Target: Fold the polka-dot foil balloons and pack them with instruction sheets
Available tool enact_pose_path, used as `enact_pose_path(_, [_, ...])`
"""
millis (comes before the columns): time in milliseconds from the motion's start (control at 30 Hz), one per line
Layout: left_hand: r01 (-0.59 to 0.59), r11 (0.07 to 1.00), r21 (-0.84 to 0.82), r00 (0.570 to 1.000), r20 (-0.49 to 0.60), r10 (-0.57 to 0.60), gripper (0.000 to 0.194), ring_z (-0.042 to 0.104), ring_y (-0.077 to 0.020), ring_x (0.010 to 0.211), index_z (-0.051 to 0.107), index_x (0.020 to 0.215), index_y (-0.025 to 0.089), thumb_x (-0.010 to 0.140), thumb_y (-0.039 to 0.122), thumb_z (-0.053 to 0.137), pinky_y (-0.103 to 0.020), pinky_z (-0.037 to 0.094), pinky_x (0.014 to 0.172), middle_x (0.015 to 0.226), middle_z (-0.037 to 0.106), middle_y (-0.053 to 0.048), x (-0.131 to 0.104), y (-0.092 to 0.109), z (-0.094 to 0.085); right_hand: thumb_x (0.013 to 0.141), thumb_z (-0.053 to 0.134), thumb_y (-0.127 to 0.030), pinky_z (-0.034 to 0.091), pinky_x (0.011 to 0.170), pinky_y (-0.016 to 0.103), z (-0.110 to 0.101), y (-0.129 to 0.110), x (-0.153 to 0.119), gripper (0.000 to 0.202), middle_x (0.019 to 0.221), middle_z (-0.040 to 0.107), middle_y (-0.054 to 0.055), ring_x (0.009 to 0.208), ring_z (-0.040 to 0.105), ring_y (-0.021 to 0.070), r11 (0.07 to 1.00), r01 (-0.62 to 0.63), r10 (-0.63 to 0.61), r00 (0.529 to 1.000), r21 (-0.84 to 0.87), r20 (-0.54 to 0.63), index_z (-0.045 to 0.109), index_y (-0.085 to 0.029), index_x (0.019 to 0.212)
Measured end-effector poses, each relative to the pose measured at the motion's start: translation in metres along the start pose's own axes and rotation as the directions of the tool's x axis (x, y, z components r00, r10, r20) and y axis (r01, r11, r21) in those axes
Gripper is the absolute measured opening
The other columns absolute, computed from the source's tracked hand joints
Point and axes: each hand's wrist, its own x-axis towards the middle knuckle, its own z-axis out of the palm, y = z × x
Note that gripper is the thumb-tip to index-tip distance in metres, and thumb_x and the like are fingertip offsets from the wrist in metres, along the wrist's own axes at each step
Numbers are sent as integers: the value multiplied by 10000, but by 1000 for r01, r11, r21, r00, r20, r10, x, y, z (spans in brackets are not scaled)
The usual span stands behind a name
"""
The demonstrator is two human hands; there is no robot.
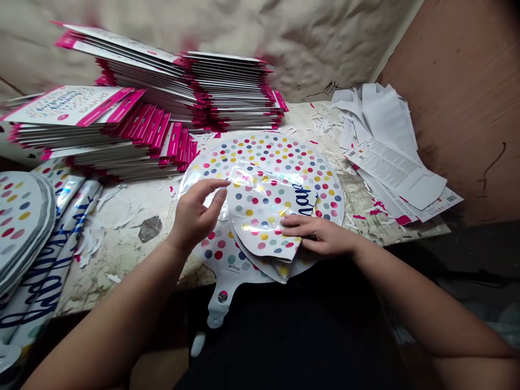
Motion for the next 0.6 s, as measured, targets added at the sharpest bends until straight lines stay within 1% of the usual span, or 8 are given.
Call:
enact_pose_path(100, [-216, 969, -118, 975, 31, 220, 102, 609, -150, 824, 601, 891, 228, 836, 217, 516, -309, 508, 769, 849, 648, -24, -14, 29, -1, 873, 460, -250, 468, 928, 386, 5, 5, 5, 275, 1145, 629, 60, 1075, 576, 201, 976, -68, 128, 947, 207, -293, 614, -215, 1098])
enact_pose_path(133, [-309, 940, -145, 940, 102, 325, 78, 606, -146, 777, 600, 849, 229, 832, 226, 524, -296, 512, 729, 797, 647, -20, -16, 38, 4, 885, 458, -296, 528, 807, 342, 5, 7, 8, 237, 1013, 672, 44, 928, 635, 178, 948, -81, 223, 859, 307, -460, 621, -214, 1036])
enact_pose_path(233, [-495, 853, -168, 747, 420, 516, 156, 605, -148, 769, 621, 838, 216, 862, 234, 468, -281, 501, 715, 798, 663, -37, -8, 49, 34, 871, 496, -398, 485, 475, 218, 2, 11, 18, 207, 641, 607, -29, 510, 563, 99, 869, 15, 434, 458, 495, -776, 582, -211, 866])
enact_pose_path(267, [-512, 846, -149, 703, 494, 512, 203, 607, -152, 815, 632, 880, 210, 876, 215, 429, -284, 494, 746, 865, 669, -48, 0, 46, 47, 862, 509, -418, 451, 431, 206, -1, 11, 20, 216, 569, 554, -47, 448, 513, 87, 866, 53, 446, 370, 498, -815, 565, -211, 834])
enact_pose_path(333, [-484, 873, -69, 696, 574, 431, 246, 597, -165, 904, 639, 959, 211, 879, 213, 407, -291, 478, 803, 993, 653, -53, 21, 31, 70, 857, 515, -436, 432, 412, 210, -8, 8, 22, 234, 509, 494, -56, 417, 476, 87, 892, 79, 405, 297, 445, -865, 555, -212, 802])
enact_pose_path(433, [-438, 898, 36, 738, 585, 336, 311, 567, -231, 1000, 622, 1054, 167, 829, 354, 518, -350, 456, 869, 1094, 607, -108, 50, -1, 92, 883, 484, -396, 498, 495, 261, -14, 0, 18, 229, 569, 567, -10, 521, 565, 134, 967, -19, 245, 333, 253, -911, 597, -207, 821])
enact_pose_path(533, [-334, 927, 171, 822, 534, 198, 741, 473, -339, 1141, 510, 1226, 103, 668, 574, 633, -456, 383, 957, 1254, 501, -192, 60, -29, 101, 896, 467, -269, 556, 717, 347, -7, -6, 11, 212, 879, 684, 67, 813, 651, 200, 996, -43, -43, 586, -84, -809, 619, -196, 1025])
enact_pose_path(600, [-221, 944, 245, 880, 467, 85, 796, 432, -361, 1185, 450, 1287, 132, 666, 604, 609, -493, 348, 980, 1310, 469, -174, 60, -43, 101, 878, 477, -194, 511, 889, 402, 4, -5, 9, 313, 1131, 634, 111, 1042, 599, 226, 946, 71, -254, 769, -317, -586, 556, -171, 1180])
